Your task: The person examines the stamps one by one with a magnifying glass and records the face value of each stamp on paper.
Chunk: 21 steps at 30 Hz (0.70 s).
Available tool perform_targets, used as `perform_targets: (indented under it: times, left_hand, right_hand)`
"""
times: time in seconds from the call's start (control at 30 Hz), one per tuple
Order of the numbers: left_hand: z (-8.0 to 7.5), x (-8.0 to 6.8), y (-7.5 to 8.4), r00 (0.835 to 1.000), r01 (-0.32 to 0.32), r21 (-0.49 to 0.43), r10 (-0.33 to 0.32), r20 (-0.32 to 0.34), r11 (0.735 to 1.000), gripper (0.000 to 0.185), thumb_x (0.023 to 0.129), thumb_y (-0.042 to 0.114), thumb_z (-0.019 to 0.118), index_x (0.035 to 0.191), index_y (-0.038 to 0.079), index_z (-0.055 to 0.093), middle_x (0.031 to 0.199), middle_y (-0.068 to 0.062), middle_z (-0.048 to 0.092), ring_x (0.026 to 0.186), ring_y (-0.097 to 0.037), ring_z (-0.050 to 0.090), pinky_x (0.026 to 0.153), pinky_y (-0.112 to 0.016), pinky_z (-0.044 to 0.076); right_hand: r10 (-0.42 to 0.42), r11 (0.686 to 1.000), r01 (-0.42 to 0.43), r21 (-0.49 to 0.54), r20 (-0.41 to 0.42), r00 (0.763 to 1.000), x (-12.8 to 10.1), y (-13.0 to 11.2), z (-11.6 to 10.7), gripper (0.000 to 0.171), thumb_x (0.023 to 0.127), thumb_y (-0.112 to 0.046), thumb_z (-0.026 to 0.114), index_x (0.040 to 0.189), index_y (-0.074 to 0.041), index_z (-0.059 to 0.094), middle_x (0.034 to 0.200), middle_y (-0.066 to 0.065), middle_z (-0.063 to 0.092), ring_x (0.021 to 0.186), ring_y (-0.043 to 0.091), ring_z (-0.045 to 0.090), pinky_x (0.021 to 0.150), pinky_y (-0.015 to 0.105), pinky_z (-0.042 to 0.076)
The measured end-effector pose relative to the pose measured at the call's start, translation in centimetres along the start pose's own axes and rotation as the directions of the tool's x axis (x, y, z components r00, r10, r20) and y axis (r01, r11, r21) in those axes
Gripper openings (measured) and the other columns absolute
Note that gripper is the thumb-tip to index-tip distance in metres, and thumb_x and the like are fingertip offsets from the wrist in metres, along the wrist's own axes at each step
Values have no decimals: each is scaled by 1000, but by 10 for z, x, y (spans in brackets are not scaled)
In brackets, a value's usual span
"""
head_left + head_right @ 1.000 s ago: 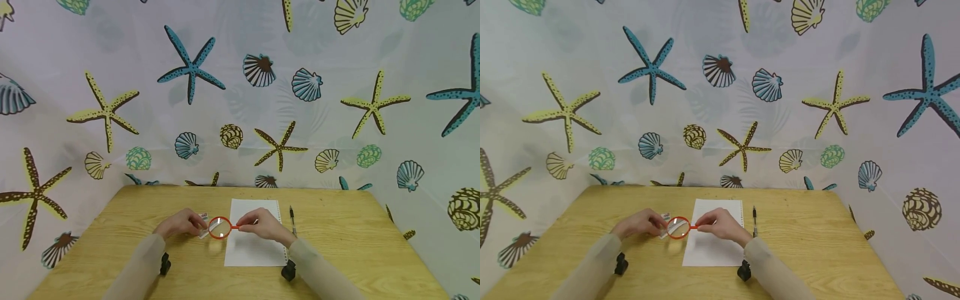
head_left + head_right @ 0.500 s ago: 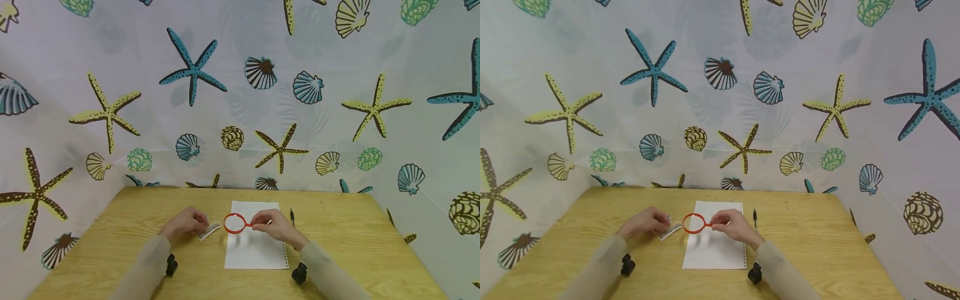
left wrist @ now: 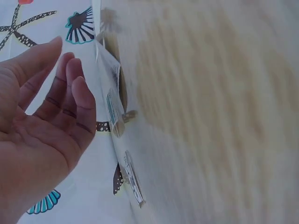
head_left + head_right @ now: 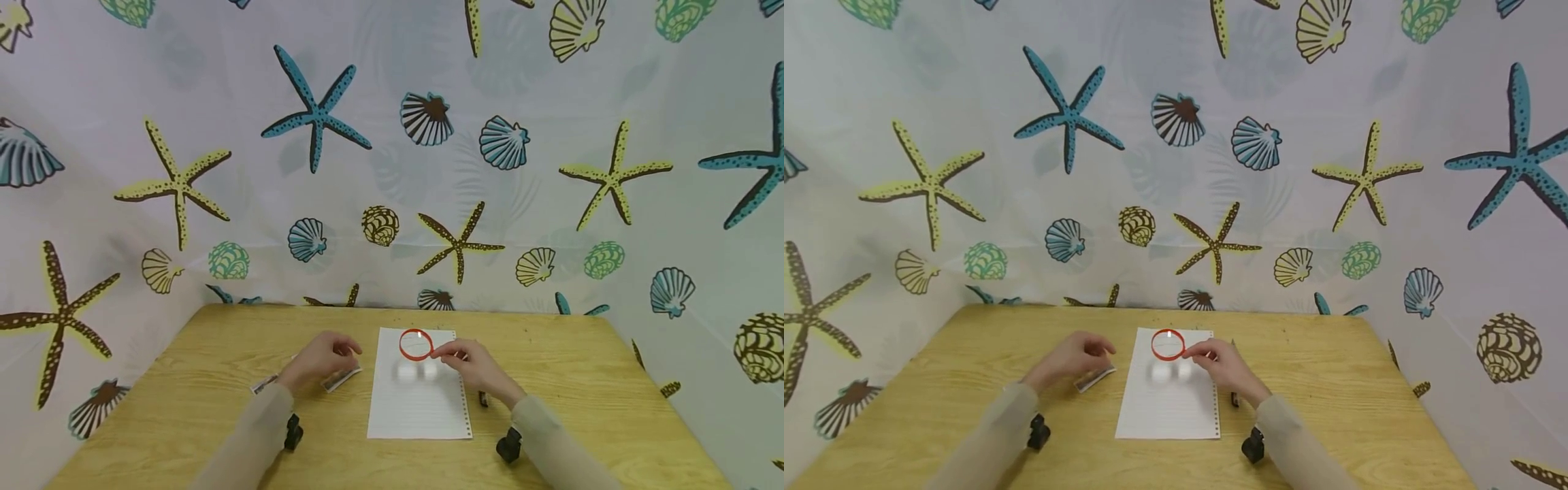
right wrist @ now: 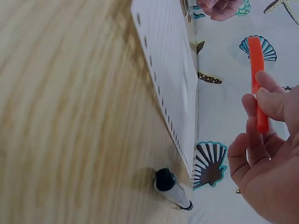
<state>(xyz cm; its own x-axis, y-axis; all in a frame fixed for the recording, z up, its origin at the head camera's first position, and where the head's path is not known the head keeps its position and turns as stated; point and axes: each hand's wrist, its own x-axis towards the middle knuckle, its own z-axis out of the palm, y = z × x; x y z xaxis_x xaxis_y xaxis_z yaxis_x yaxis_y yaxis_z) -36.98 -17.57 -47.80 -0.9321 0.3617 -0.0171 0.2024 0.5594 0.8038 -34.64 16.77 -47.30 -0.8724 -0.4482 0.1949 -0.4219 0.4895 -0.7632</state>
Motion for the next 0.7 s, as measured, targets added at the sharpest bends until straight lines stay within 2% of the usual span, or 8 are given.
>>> perform_targets:
  times: [0.2,0.4,0.57,0.7]
  left_hand:
    - [7,5,8,1000,-30,-2,30,6,1000,24,90,7,69,114,6,70,93,-6,67,81,-18,58,72,-30,49]
    - [11,9,13,998,-66,1,66,15,998,21,87,5,72,108,4,70,91,-7,66,80,-17,57,70,-29,49]
    - [16,10,20,994,-91,16,90,55,996,22,86,5,72,108,1,70,100,-11,67,87,-21,56,76,-32,50]
    - [18,14,22,992,-102,47,98,74,994,28,85,5,73,112,2,69,110,-14,68,99,-26,60,86,-39,51]
  right_hand:
    - [60,998,-61,-23,-40,997,-5,3,-5,24,99,-8,55,110,-15,75,108,13,66,85,17,51,72,29,44]
    - [128,991,-132,-30,-114,985,-9,9,-9,24,98,-8,56,110,-15,76,96,13,62,77,16,46,67,28,40]
    - [160,987,-163,-10,-156,975,-15,15,-16,25,99,-8,55,112,-12,76,87,13,58,70,17,41,62,28,36]
    - [208,978,-207,21,-179,962,-19,19,-21,25,100,-8,54,114,-12,75,92,16,58,72,20,42,64,29,36]
